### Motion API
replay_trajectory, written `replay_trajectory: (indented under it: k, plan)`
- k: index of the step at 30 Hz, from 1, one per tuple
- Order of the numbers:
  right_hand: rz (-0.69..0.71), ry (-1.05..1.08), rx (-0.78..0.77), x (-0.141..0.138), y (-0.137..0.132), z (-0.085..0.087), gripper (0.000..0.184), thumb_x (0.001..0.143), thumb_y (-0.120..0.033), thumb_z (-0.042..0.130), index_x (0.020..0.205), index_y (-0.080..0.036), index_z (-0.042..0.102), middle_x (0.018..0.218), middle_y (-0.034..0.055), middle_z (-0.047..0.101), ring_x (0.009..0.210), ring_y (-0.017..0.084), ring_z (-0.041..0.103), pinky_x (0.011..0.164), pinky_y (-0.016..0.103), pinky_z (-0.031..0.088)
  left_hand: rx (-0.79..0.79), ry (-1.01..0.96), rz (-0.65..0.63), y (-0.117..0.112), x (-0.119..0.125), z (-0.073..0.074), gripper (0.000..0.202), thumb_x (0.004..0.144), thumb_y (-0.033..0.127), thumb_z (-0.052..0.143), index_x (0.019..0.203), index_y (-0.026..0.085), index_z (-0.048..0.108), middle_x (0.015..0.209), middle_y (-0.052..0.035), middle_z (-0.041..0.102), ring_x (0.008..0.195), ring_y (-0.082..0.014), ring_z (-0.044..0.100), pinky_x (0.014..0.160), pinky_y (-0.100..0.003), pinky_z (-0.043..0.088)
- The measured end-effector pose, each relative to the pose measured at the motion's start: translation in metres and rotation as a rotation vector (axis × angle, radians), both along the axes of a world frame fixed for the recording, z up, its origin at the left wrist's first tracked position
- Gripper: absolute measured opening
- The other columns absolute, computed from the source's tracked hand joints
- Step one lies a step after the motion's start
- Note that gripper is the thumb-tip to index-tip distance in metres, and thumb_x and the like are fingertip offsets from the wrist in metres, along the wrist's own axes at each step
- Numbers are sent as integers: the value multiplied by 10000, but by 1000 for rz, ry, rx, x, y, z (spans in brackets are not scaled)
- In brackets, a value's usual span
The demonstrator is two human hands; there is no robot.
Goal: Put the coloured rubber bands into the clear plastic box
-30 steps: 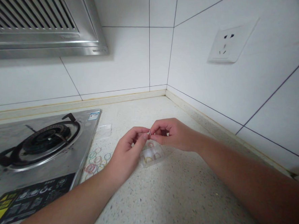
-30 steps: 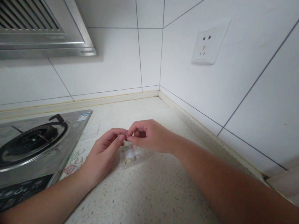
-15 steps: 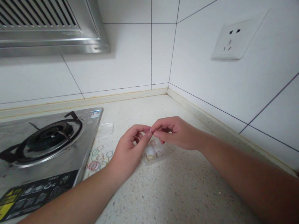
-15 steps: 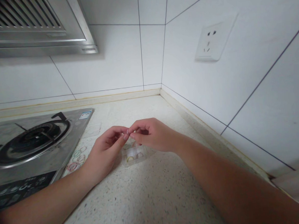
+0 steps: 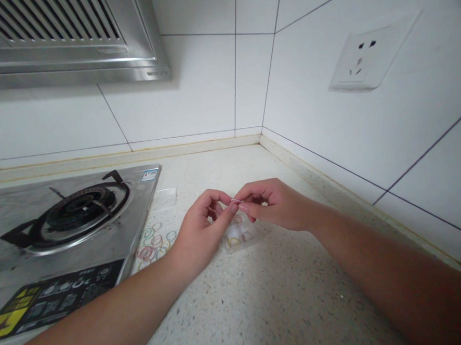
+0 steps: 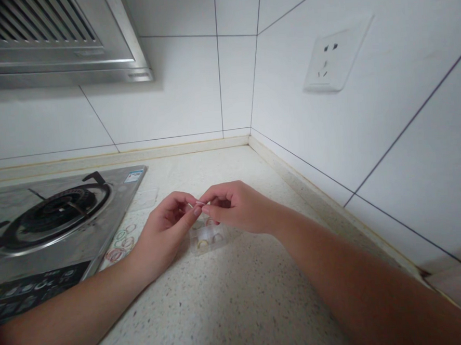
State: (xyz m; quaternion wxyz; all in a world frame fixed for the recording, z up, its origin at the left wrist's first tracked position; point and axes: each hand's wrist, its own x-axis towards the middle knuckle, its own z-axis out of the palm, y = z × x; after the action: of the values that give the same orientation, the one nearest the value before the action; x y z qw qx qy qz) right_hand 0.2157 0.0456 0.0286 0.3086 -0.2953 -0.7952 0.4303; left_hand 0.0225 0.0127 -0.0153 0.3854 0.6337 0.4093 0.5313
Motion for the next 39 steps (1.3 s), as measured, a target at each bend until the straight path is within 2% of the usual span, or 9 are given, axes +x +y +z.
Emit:
replay_trajectory:
  k: [12, 27, 39]
  plan:
    - [-22, 14, 36, -1, 0, 0, 153, 883, -301, 657, 918, -157, 694, 652, -25, 634, 587, 78, 547, 516, 196, 394, 5, -18, -31, 0, 0, -2, 203, 891, 397, 675, 956, 208, 640, 879, -25, 650, 772, -144, 557, 669, -263, 421]
    - [-46, 10, 58, -1, 0, 0, 157, 885, -325, 656, 904, -169, 662, 647, -31, 609, 582, 80, 525, 514, 203, 386, 41, 33, -46, -1, -1, 0, 192, 920, 386, 639, 875, 203, 602, 801, 10, 588, 732, -128, 501, 655, -257, 392]
    - [-102, 1, 81, 0, 2, -1, 181, 864, -355, 681, 882, -181, 636, 636, -37, 601, 558, 82, 507, 512, 219, 375, 20, -4, -45, -2, -1, 1, 187, 929, 387, 632, 880, 206, 626, 812, 7, 597, 774, -139, 520, 713, -270, 403]
